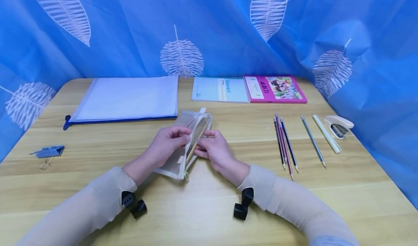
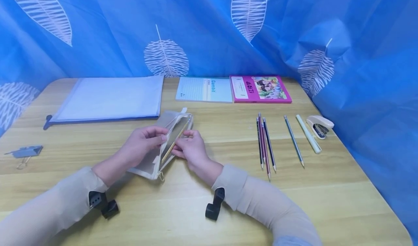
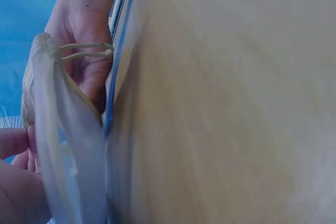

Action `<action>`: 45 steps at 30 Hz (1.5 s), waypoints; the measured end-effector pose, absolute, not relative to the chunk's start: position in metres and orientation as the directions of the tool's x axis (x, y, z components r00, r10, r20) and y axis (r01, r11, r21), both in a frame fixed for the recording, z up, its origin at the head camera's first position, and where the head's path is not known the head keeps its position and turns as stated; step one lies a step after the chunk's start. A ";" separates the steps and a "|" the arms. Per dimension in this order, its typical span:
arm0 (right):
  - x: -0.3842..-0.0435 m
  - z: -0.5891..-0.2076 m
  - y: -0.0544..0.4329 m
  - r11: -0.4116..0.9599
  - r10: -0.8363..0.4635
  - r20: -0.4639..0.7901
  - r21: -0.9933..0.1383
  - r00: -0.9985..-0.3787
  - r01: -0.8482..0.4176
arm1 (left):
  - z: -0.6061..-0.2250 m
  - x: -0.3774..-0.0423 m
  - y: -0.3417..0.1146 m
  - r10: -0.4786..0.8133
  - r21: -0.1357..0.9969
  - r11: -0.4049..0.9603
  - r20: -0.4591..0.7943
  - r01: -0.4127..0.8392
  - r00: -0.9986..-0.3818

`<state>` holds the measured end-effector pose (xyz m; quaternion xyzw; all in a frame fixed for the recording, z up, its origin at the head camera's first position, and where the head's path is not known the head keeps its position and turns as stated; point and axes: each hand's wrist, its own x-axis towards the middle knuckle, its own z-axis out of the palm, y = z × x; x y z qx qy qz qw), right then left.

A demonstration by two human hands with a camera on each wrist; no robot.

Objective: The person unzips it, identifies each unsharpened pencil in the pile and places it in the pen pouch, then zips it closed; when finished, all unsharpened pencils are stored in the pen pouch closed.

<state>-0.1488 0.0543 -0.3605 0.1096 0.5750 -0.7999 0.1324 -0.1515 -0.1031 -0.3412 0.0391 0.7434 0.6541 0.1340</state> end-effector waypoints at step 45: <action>-0.117 -0.354 0.075 0.214 -0.613 0.050 -0.950 -0.788 -0.227 | -0.339 -0.156 -0.100 0.134 0.987 0.104 -0.139 -0.125 -0.981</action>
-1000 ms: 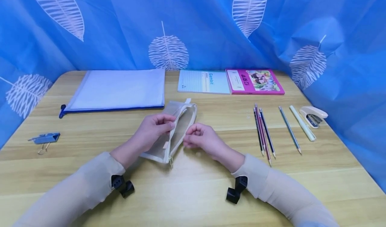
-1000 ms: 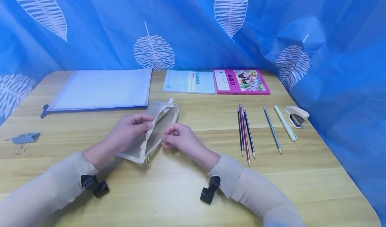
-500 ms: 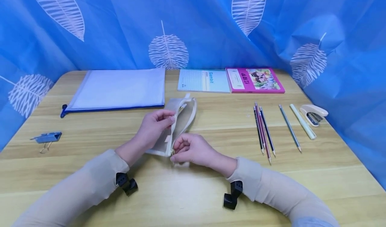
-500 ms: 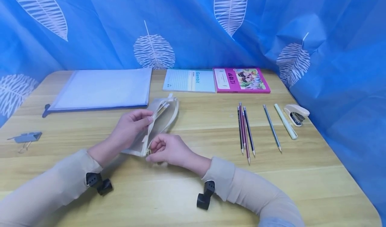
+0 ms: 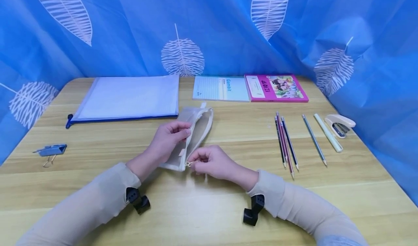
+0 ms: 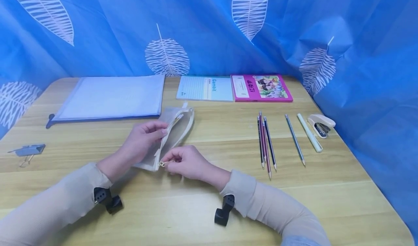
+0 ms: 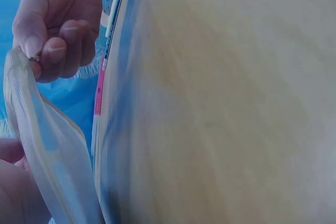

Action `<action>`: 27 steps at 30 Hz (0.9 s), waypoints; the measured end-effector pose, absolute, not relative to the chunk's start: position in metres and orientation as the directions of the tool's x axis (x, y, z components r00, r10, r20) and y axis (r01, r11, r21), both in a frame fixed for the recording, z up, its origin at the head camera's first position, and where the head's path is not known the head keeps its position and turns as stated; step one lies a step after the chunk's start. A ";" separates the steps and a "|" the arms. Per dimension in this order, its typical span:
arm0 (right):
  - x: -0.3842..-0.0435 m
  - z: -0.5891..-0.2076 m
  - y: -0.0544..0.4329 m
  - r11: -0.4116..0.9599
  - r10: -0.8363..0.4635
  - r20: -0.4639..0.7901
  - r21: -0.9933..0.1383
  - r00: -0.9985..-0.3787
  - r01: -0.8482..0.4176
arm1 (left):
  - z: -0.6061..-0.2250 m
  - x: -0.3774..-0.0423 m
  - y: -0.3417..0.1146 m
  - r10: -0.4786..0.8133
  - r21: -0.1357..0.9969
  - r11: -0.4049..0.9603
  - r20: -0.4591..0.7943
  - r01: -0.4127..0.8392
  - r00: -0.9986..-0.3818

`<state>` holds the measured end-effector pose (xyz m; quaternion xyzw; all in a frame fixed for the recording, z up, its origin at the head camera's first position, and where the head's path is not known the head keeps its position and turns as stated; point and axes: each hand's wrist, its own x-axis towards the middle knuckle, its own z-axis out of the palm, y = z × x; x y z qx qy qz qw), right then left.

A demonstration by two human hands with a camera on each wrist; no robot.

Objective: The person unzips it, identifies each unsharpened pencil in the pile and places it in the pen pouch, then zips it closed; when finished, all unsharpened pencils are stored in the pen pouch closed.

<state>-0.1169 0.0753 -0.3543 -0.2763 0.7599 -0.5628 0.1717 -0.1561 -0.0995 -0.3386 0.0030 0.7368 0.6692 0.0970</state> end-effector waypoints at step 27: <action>-0.121 -0.344 0.072 0.149 -0.584 0.049 -0.975 -0.810 -0.166 | -0.308 -0.084 -0.118 0.332 0.673 0.677 0.085 0.299 -0.940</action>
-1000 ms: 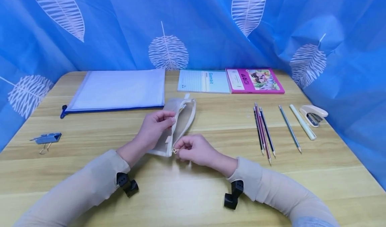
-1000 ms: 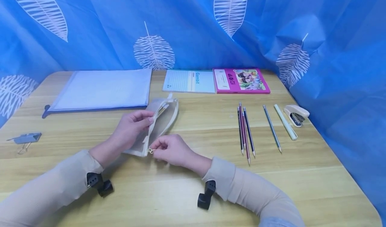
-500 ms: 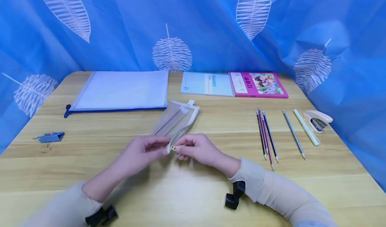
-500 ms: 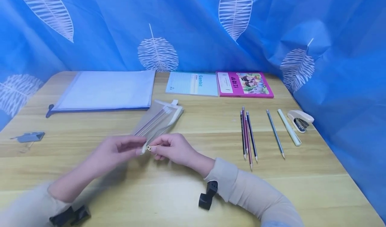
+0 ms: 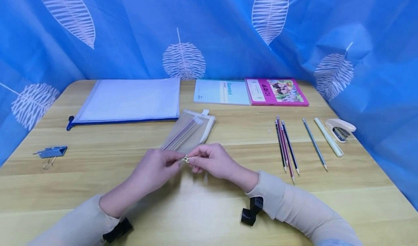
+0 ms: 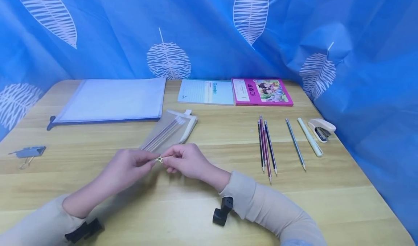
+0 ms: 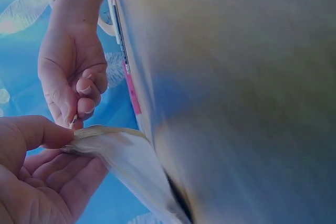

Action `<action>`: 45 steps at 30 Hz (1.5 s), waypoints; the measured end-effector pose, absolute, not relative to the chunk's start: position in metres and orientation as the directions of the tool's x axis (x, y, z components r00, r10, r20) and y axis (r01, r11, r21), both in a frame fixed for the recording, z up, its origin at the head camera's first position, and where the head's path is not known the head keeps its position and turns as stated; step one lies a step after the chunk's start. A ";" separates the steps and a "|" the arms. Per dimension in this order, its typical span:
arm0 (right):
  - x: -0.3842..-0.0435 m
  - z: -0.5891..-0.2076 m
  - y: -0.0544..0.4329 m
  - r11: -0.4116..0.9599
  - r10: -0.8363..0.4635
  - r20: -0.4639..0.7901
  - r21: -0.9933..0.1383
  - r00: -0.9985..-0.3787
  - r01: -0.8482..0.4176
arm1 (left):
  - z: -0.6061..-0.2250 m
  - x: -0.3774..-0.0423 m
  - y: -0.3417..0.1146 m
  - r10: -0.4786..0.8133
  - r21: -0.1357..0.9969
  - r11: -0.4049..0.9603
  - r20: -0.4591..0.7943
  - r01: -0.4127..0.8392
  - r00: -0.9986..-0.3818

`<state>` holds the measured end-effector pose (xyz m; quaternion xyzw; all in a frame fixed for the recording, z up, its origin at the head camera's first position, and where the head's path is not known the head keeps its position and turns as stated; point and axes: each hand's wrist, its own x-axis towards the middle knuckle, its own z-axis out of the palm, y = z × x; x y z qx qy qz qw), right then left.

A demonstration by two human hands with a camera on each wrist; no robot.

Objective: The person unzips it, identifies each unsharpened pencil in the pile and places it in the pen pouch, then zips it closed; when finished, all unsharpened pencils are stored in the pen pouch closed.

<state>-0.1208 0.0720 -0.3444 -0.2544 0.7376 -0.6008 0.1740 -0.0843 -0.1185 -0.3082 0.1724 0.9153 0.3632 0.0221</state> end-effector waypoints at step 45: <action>-0.168 -0.346 0.157 0.560 -0.399 -0.114 -0.816 -0.910 -0.143 | -0.320 -0.113 -0.203 0.195 0.766 0.640 -0.083 0.063 -0.977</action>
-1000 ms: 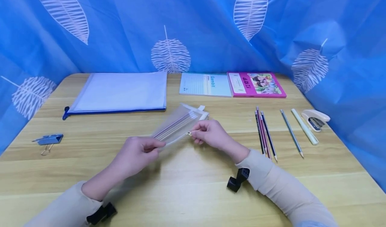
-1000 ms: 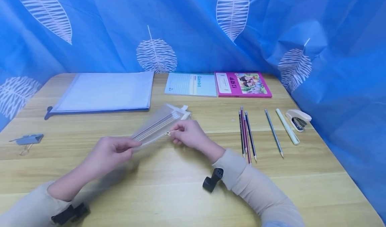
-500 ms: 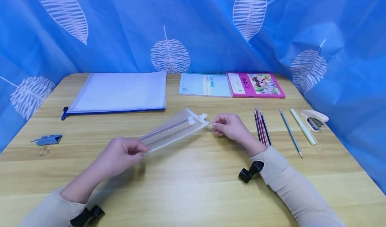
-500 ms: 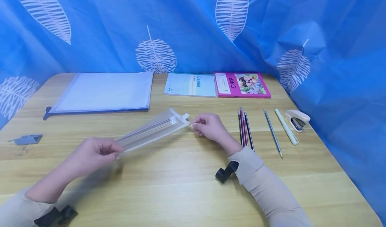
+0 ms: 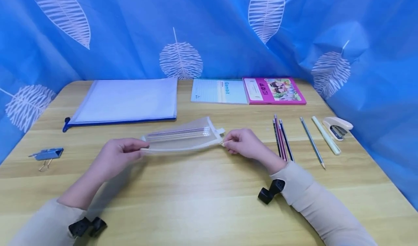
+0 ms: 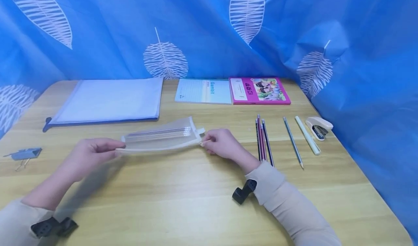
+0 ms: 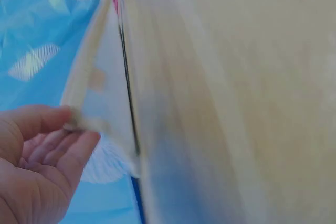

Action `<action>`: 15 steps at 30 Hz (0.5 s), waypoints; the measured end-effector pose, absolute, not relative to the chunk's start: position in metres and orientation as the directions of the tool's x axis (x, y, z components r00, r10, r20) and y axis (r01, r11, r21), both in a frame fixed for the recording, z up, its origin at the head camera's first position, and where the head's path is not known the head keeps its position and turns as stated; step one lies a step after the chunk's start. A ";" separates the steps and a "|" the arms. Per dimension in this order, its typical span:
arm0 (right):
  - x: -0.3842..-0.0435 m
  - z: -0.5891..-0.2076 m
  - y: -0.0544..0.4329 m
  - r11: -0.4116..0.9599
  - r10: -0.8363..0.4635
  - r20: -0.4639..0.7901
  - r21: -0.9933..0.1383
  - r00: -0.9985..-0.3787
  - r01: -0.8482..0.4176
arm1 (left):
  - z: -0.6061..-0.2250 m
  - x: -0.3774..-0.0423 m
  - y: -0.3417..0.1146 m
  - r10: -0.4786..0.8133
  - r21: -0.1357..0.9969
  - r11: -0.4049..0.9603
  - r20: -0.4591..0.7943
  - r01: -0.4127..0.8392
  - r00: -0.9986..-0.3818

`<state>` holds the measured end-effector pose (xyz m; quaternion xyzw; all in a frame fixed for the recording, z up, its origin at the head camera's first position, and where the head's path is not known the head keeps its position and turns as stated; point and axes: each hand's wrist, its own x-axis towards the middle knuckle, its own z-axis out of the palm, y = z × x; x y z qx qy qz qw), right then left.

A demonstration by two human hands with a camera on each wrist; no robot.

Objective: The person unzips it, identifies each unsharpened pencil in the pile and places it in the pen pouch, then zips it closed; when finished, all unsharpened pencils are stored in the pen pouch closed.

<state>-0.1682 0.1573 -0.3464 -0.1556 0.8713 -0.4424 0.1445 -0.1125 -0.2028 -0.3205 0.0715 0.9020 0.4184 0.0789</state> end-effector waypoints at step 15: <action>-0.158 -0.348 0.139 0.593 -0.537 -0.189 -0.778 -0.822 -0.208 | -0.349 -0.138 -0.235 0.235 0.920 0.384 -0.184 -0.082 -0.954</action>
